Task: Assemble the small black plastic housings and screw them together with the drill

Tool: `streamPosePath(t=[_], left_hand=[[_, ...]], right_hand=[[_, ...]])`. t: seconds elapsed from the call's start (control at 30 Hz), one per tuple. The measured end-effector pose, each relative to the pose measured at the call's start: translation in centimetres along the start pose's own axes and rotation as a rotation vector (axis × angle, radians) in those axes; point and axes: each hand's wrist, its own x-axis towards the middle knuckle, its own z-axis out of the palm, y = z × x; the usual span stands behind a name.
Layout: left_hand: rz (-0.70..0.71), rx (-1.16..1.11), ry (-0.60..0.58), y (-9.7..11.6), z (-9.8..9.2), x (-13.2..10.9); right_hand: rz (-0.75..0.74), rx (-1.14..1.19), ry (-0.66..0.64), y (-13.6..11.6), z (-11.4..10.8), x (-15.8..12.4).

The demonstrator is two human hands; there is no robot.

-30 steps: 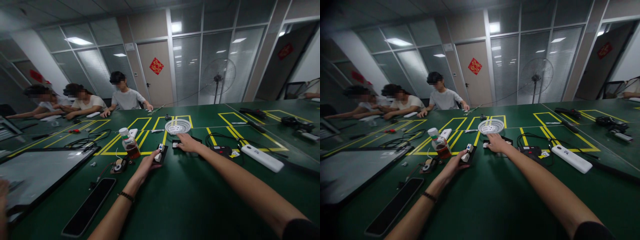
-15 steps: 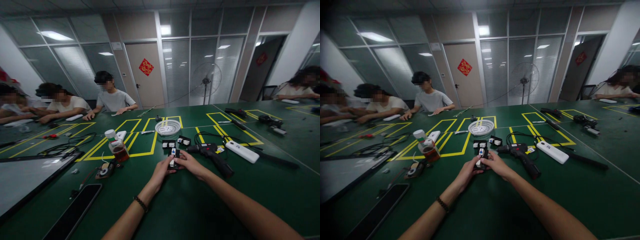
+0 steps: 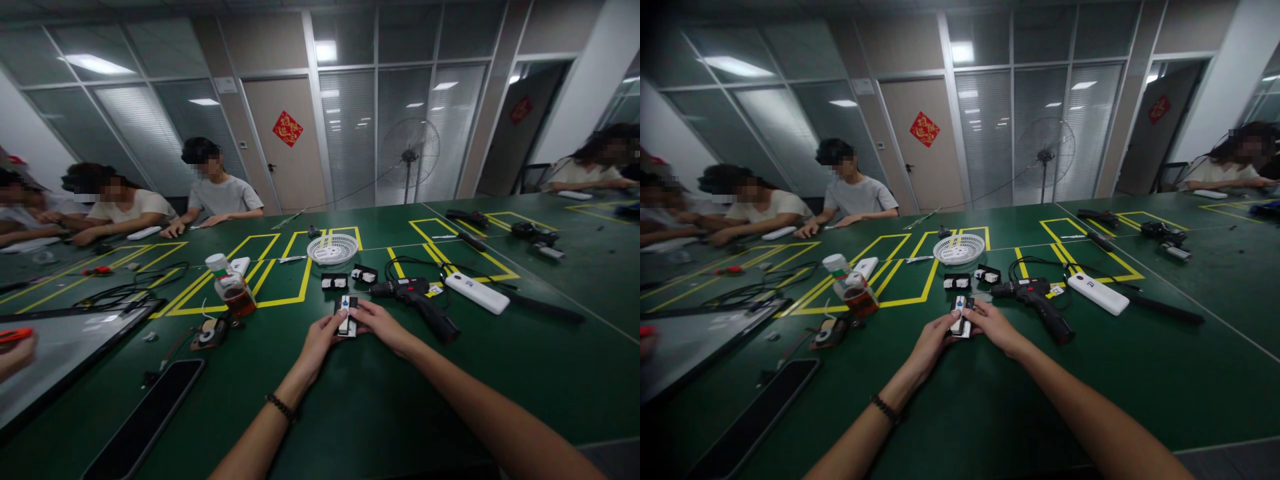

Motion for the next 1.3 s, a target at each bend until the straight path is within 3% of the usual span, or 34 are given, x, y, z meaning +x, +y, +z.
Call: streamPosePath(t=[0.13, 0.33, 0.47, 0.97, 1.3], left_hand=[[0.031, 0.0, 0.025, 0.1, 0.4, -0.4], [0.126, 0.074, 0.105, -0.3, 0.3, -0.3], [0.15, 0.086, 0.147, -0.5, 0.4, -0.3], [0.205, 0.002, 0.043, -0.2, 0.3, -0.7], [0.21, -0.005, 0.037, 0.0, 0.5, -0.7]], right_hand=[[-0.054, -0.128, 0.023, 0.4, -0.1, 0.1], [-0.209, -0.265, 0.189, 0.9, 0.1, -0.1], [-0.298, -0.313, 0.217, 1.0, 0.4, -0.4], [-0.342, -0.479, 0.15, 0.9, -0.2, -0.4], [-0.319, -0.48, 0.163, 1.4, -0.8, 0.0]])
